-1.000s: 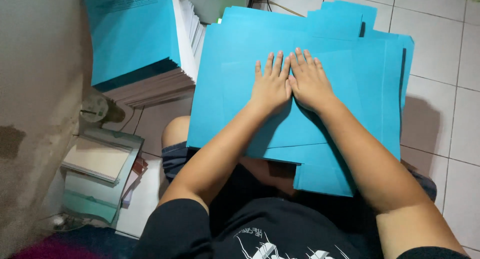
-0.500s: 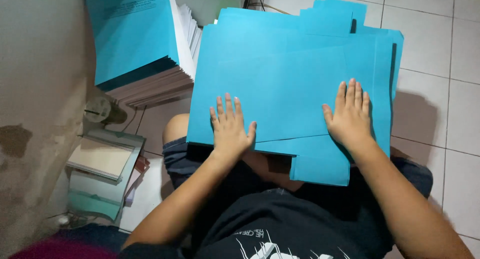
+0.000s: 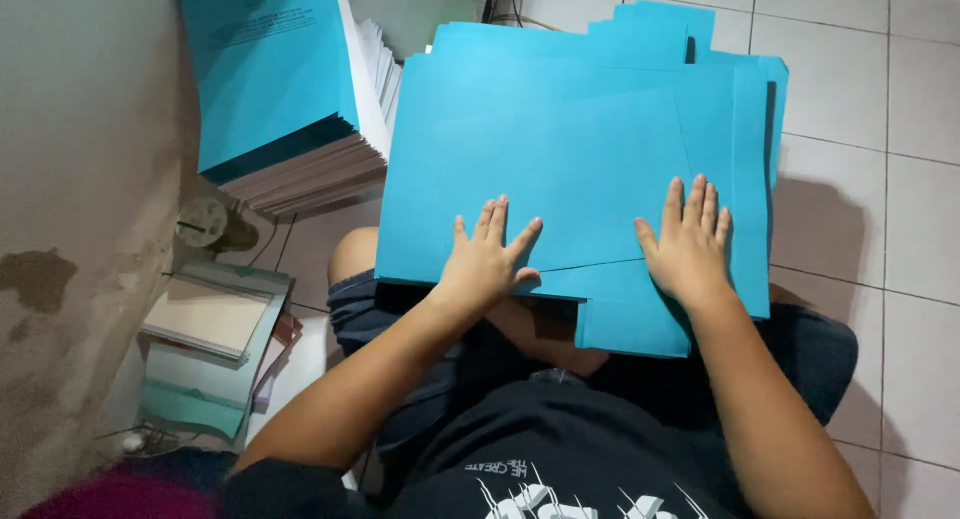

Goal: The person sits on the floor and repeatedly picks up a stack of blue paper sheets, aligns them, and places them onto a larger pile. The person uses both hands to smooth and adjust the edges of the paper stack.

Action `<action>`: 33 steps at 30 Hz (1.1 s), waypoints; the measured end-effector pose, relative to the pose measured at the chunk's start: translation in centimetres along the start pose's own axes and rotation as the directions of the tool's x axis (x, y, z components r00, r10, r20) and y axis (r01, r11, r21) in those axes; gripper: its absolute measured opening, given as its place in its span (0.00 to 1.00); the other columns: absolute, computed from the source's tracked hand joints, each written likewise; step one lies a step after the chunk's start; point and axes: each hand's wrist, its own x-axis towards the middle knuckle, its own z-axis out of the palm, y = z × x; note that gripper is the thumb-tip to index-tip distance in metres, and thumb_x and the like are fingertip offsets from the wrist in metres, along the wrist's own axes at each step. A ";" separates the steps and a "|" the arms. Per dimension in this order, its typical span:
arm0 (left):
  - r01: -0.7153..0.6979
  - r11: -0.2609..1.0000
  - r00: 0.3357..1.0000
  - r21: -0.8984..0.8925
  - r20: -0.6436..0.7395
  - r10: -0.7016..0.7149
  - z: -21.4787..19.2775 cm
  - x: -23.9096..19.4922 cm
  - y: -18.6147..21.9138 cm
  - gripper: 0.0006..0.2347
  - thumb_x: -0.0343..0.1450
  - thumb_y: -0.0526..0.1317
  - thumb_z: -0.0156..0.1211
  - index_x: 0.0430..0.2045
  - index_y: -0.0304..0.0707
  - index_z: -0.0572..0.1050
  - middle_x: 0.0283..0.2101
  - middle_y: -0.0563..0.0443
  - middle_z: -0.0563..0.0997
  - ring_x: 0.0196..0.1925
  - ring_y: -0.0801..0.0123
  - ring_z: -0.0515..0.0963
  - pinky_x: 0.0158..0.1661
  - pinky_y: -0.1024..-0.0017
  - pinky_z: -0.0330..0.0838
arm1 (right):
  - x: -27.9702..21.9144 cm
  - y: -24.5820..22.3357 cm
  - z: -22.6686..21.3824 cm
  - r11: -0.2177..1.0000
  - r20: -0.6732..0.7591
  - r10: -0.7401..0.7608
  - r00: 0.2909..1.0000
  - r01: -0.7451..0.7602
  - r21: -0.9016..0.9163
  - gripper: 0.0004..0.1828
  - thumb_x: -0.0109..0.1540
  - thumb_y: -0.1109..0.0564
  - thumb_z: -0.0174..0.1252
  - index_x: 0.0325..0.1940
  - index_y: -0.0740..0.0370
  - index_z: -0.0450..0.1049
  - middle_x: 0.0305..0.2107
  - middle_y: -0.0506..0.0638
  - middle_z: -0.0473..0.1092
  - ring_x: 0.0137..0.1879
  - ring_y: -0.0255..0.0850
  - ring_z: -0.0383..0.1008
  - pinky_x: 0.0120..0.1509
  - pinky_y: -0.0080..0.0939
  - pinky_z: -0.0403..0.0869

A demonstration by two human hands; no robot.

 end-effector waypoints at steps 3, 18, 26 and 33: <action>-0.049 0.981 0.937 0.188 -0.330 0.110 2.9 -1.0 0.6 0.26 0.77 0.56 0.51 0.71 0.56 0.61 0.61 0.15 0.69 0.63 0.23 0.72 0.48 0.34 0.73 | 0.3 0.0 -0.6 1.000 0.038 0.006 0.999 -0.006 0.023 0.49 0.69 0.27 0.36 0.82 0.64 0.40 0.77 0.70 0.33 0.83 0.62 0.28 0.80 0.72 0.34; -0.159 0.954 0.973 0.253 -0.123 0.195 1.2 -3.8 -1.3 0.39 0.69 0.61 0.60 0.74 0.51 0.52 0.71 0.25 0.60 0.68 0.31 0.65 0.55 0.47 0.69 | -0.6 0.3 -8.0 0.602 0.224 0.304 0.926 -0.369 0.708 0.42 0.66 0.48 0.55 0.81 0.55 0.46 0.63 0.62 0.64 0.66 0.47 0.66 0.63 0.51 0.66; -0.222 0.972 0.858 0.076 -0.458 0.232 -1.0 -7.8 -2.1 0.23 0.69 0.36 0.63 0.62 0.40 0.70 0.65 0.36 0.73 0.65 0.43 0.74 0.56 0.49 0.72 | -3.7 3.7 -8.3 0.169 0.156 0.130 0.979 -0.177 0.970 0.27 0.58 0.57 0.54 0.62 0.58 0.59 0.67 0.53 0.64 0.63 0.36 0.68 0.61 0.36 0.69; -0.233 0.957 0.574 -0.175 -0.819 -0.010 -4.0 -9.1 -2.1 0.11 0.78 0.27 0.47 0.51 0.30 0.77 0.53 0.37 0.82 0.52 0.48 0.85 0.53 0.56 0.80 | -9.1 -2.4 -14.5 0.367 -0.633 -0.556 0.539 0.842 0.394 0.36 0.65 0.63 0.51 0.77 0.47 0.53 0.81 0.73 0.48 0.82 0.66 0.57 0.77 0.62 0.68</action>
